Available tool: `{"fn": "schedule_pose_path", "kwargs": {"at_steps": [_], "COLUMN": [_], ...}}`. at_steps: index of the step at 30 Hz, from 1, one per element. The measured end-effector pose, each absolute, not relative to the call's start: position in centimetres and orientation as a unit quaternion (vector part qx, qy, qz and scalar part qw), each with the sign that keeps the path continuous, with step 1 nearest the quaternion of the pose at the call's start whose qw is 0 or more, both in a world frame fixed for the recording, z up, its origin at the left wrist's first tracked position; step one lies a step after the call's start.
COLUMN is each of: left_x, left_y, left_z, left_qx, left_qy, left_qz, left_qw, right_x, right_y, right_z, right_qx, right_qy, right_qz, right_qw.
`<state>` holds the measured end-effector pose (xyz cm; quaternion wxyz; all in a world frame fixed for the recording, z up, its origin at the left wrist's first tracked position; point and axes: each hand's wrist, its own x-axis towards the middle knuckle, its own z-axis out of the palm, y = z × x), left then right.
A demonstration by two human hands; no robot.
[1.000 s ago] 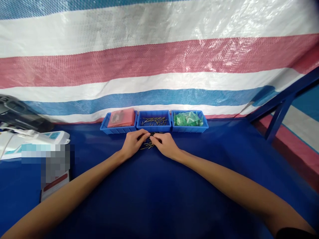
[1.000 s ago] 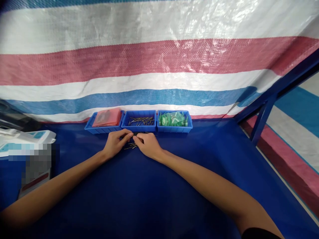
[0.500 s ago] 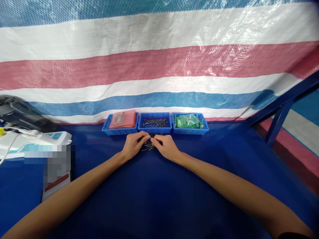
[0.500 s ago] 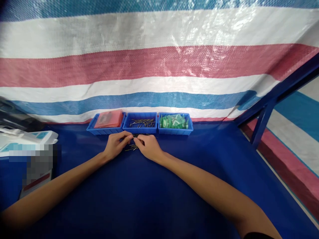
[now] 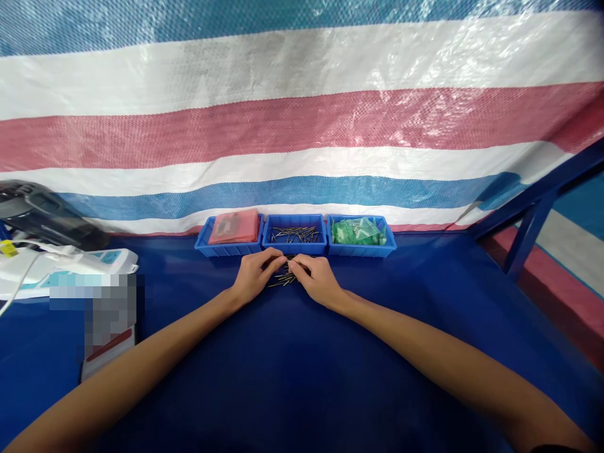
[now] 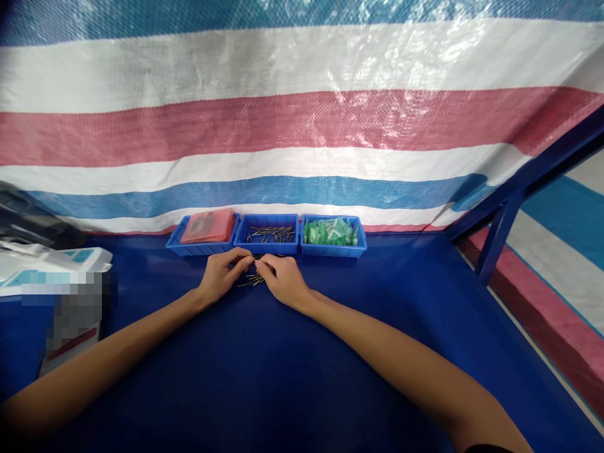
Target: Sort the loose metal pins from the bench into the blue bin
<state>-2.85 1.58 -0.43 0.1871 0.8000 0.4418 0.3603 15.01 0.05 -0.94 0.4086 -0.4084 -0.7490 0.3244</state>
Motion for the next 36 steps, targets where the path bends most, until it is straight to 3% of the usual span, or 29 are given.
{"fn": "schedule_pose_path", "kwargs": {"at_steps": [36], "left_x": [-2.95], "left_y": [1.46], "left_z": [-0.50], "left_qx": [0.809], "left_qy": [0.429], "left_qz": [0.365], "left_qw": [0.167], "right_x": [14.93], "right_y": [0.13], "right_z": [-0.81], "right_qx": [-0.416], "right_qy": [-0.755], "right_qz": [0.322], "right_qw": [0.391]}}
